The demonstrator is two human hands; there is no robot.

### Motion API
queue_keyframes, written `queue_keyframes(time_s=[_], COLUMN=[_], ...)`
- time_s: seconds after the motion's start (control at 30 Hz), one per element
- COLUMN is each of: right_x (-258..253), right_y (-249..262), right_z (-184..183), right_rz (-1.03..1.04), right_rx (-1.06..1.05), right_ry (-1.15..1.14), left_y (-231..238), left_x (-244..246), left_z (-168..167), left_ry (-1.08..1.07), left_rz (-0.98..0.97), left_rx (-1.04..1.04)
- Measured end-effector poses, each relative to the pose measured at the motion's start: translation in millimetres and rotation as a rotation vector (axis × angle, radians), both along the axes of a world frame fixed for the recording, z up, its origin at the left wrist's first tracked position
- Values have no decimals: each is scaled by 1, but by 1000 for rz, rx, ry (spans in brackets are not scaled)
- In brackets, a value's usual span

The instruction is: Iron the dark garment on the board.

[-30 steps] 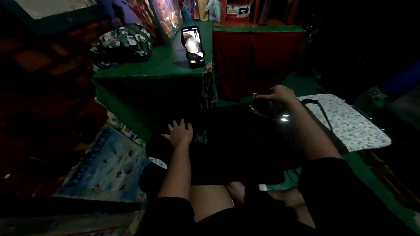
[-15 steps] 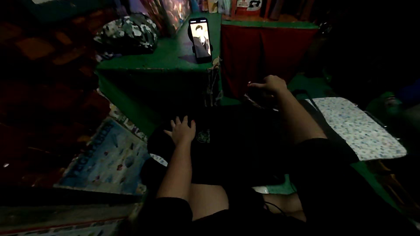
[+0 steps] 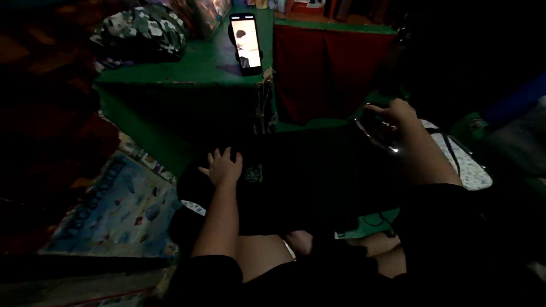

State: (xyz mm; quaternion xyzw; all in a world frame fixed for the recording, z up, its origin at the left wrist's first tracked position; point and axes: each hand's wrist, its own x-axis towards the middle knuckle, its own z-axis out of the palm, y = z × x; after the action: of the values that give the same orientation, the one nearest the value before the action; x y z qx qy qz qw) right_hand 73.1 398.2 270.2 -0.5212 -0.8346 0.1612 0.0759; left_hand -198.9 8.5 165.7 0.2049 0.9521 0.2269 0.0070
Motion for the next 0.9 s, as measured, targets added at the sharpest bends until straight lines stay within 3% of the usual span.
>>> queue_keyframes(time_s=[0.17,0.33,0.53,0.7,0.9], right_x=[51,104,144,133,83], right_y=[11,-54,-109,-97,-56], right_z=[-27,-26,-32,-39,-16], right_rz=[295,563,742,630,238], right_rx=[-44,-32,8,163,115], right_ry=[93,116,124,173,12], left_y=[-3,-9,-11,-7,-2], left_x=[3,10,14,11,7], left_z=[-2,2,1,0,1], left_ry=[29,36,44,37,29], left_rz=[-5,-19,-15,-19,-17], left_rx=[24,35,37,3,-29])
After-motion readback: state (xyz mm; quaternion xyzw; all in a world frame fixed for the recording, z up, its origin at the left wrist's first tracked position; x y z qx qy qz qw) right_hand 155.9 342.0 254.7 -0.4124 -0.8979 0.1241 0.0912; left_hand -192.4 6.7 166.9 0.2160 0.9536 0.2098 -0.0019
